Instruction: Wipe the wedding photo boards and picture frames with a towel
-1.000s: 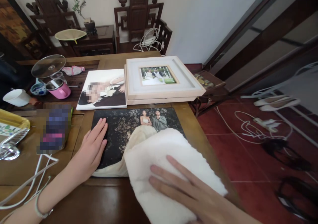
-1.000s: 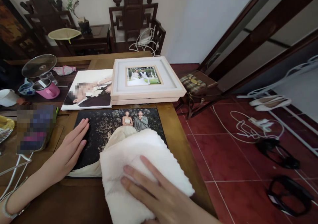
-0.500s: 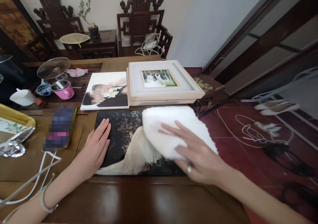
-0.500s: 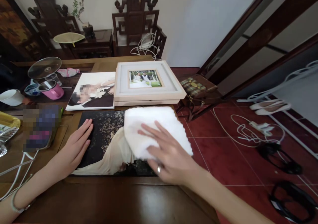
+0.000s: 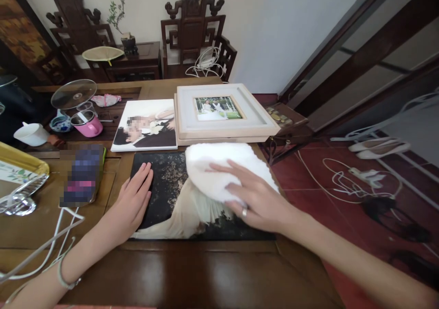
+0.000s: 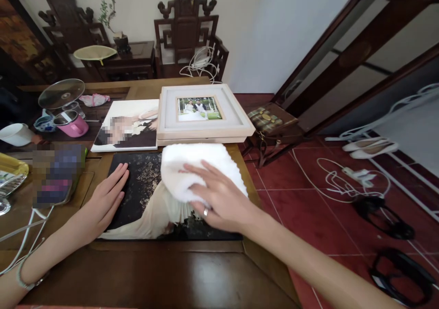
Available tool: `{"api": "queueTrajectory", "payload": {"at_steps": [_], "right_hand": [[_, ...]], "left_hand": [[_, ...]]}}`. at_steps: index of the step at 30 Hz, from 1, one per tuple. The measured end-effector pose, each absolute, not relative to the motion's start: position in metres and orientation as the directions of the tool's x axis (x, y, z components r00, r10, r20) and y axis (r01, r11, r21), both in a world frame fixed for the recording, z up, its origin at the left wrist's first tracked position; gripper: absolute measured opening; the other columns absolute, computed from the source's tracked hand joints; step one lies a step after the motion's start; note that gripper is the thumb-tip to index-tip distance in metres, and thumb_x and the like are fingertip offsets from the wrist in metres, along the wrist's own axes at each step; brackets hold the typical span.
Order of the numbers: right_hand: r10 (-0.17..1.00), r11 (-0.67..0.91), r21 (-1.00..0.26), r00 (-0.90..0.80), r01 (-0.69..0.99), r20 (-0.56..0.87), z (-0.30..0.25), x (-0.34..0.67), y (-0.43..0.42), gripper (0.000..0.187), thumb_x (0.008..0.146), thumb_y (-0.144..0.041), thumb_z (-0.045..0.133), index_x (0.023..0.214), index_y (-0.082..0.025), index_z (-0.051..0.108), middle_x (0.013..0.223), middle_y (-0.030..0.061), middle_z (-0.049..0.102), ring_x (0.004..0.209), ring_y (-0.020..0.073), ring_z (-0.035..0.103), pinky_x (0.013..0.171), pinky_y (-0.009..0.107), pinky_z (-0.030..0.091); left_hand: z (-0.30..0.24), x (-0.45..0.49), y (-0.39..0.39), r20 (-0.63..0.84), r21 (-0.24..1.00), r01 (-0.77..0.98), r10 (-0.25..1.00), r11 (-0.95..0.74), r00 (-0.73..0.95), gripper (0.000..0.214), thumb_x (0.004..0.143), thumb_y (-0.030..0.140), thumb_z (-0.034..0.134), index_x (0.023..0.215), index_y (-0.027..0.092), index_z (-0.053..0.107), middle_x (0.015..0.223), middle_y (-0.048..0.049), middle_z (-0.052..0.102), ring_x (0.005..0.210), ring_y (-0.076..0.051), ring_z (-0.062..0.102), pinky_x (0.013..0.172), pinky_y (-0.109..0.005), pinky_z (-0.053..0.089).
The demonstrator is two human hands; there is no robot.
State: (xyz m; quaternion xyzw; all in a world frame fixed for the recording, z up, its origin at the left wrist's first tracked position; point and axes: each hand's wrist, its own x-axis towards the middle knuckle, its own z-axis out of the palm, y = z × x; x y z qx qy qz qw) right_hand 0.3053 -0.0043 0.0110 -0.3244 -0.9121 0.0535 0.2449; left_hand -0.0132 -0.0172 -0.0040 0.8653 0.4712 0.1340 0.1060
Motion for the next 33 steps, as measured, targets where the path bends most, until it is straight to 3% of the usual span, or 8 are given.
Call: {"api": "queueTrajectory", "payload": {"at_steps": [4,9,15,19,25,33], "right_hand": [[0.673,0.729,-0.238,-0.607,0.642,0.424,0.009,0.303,0.005,0.018,0.086,-0.017,0.047,0.081,-0.017,0.064,0.125,0.0214,0.062,0.127,0.0308,0.050,0.103,0.058,0.042],[0.570,0.821,-0.260,-0.699,0.509,0.432,0.009,0.288,-0.050,0.015,0.079,-0.016,0.050,0.071,-0.018,0.062,0.135,0.0163,0.056,0.136,0.0323,0.037,0.108,0.058,0.035],[0.404,0.890,-0.346,-0.863,0.296,0.302,0.023,0.278,-0.078,0.014,0.079,-0.020,0.060,0.065,-0.023,0.063,0.135,0.0050,0.058,0.134,0.0255,0.043,0.114,0.047,0.031],[0.479,0.865,-0.343,-0.808,0.367,0.343,0.023,0.283,-0.044,0.014,0.081,-0.020,0.053,0.079,-0.020,0.067,0.136,0.0101,0.057,0.134,0.0252,0.043,0.111,0.048,0.035],[0.642,0.766,-0.274,-0.666,0.581,0.381,0.012,0.284,0.014,0.018,0.086,-0.019,0.049,0.082,-0.017,0.066,0.127,0.0206,0.061,0.125,0.0288,0.053,0.101,0.054,0.044],[0.522,0.853,-0.277,-0.752,0.443,0.403,0.010,0.270,-0.054,0.014,0.080,-0.021,0.056,0.069,-0.019,0.065,0.136,0.0166,0.055,0.136,0.0348,0.036,0.106,0.060,0.035]], "left_hand": [[-0.004,-0.014,-0.018,0.129,0.320,0.793,0.853,-0.518,0.506,0.056,0.100,0.022,0.028,0.154,0.024,0.011,0.160,-0.0124,0.019,0.147,-0.027,0.017,0.115,-0.051,0.026],[-0.005,-0.014,-0.018,0.131,0.331,0.795,0.859,-0.508,0.495,0.055,0.100,0.022,0.028,0.154,0.024,0.012,0.160,-0.0120,0.020,0.147,-0.027,0.017,0.115,-0.050,0.027],[-0.006,-0.014,-0.017,0.127,0.316,0.797,0.856,-0.515,0.502,0.057,0.100,0.021,0.029,0.154,0.024,0.011,0.160,-0.0122,0.019,0.147,-0.027,0.016,0.115,-0.052,0.027],[-0.007,-0.013,-0.017,0.151,0.316,0.784,0.844,-0.534,0.514,0.058,0.100,0.020,0.029,0.154,0.025,0.009,0.160,-0.0120,0.020,0.147,-0.027,0.017,0.115,-0.052,0.027],[-0.005,-0.014,-0.018,0.150,0.337,0.778,0.846,-0.531,0.512,0.057,0.100,0.020,0.029,0.154,0.025,0.012,0.159,-0.0118,0.021,0.147,-0.027,0.017,0.115,-0.052,0.027],[-0.007,-0.013,-0.017,0.130,0.345,0.790,0.860,-0.506,0.494,0.058,0.100,0.021,0.029,0.154,0.026,0.008,0.160,-0.0114,0.019,0.147,-0.026,0.018,0.115,-0.052,0.027]]}}
